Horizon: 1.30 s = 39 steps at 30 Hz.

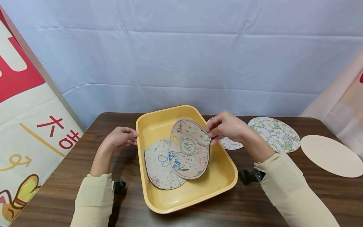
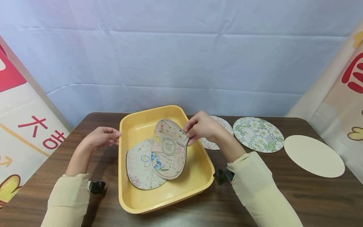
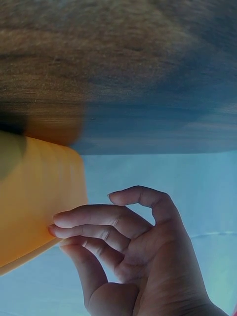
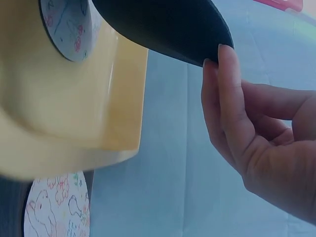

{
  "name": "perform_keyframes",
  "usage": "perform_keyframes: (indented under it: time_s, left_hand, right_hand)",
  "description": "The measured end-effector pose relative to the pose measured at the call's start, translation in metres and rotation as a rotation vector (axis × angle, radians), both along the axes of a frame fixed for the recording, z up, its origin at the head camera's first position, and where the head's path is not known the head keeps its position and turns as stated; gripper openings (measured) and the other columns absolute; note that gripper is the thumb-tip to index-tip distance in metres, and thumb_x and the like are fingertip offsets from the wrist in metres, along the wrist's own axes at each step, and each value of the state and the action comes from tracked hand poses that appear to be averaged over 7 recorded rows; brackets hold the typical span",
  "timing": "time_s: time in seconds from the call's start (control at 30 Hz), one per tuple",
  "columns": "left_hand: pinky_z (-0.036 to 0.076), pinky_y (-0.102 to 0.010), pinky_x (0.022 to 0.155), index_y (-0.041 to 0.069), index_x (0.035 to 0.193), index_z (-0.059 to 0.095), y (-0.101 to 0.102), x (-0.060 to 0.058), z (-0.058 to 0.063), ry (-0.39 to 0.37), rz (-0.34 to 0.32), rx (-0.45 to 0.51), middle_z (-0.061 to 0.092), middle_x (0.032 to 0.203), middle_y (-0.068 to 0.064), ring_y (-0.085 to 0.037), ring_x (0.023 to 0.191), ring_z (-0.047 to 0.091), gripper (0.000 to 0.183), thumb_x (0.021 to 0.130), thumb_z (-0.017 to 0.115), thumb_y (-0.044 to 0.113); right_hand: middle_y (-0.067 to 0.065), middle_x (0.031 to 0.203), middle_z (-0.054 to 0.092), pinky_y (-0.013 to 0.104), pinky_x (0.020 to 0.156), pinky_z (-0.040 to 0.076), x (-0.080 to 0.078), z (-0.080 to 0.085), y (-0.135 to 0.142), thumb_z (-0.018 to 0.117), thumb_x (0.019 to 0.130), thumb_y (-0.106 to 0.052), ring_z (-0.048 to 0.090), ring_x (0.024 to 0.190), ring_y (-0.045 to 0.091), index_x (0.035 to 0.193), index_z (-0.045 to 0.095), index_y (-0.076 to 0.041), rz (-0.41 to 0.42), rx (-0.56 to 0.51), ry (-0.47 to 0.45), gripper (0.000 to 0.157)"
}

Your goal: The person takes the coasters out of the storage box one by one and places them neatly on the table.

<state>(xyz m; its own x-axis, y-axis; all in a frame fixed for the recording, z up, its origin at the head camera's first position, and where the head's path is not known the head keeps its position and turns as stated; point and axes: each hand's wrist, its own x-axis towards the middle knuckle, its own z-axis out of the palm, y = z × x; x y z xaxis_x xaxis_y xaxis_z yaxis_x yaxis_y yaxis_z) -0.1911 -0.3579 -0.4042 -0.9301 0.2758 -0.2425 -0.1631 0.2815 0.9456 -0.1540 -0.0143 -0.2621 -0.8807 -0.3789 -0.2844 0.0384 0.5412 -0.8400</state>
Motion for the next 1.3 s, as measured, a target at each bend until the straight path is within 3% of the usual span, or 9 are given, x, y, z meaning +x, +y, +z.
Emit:
perform_keyframes:
  time_s: [0.27,1.0,1.3]
  left_hand:
    - [0.044,-0.025,0.057,-0.011,0.110,0.054,0.000,0.000,0.000,0.000,0.000,-0.001,0.064,0.073,0.001,-0.015,0.073,0.066,0.032,0.094,0.052,0.017]
    - [0.044,-0.026,0.058,-0.012,0.111,0.053,0.000,-0.001,-0.002,-0.003,-0.006,-0.006,0.065,0.073,0.001,-0.012,0.071,0.065,0.034,0.095,0.052,0.018]
    - [0.045,-0.026,0.059,-0.012,0.111,0.053,0.001,0.000,-0.001,-0.004,-0.006,-0.006,0.065,0.073,0.001,-0.012,0.071,0.065,0.034,0.094,0.052,0.018]
  right_hand:
    - [0.020,0.088,0.054,0.039,0.064,0.052,0.005,0.006,0.010,0.054,0.079,0.017,0.063,0.059,0.024,0.093,0.056,0.021,-0.031,-0.009,-0.007,0.015]
    - [0.013,0.076,0.060,0.039,0.062,0.052,0.018,0.010,0.044,0.056,0.078,0.015,0.064,0.059,0.023,0.093,0.056,0.021,-0.021,0.025,0.037,0.017]
    - [0.013,0.078,0.058,0.040,0.063,0.052,0.023,0.014,0.056,0.054,0.078,0.015,0.063,0.060,0.022,0.096,0.054,0.023,-0.066,0.029,0.024,0.020]
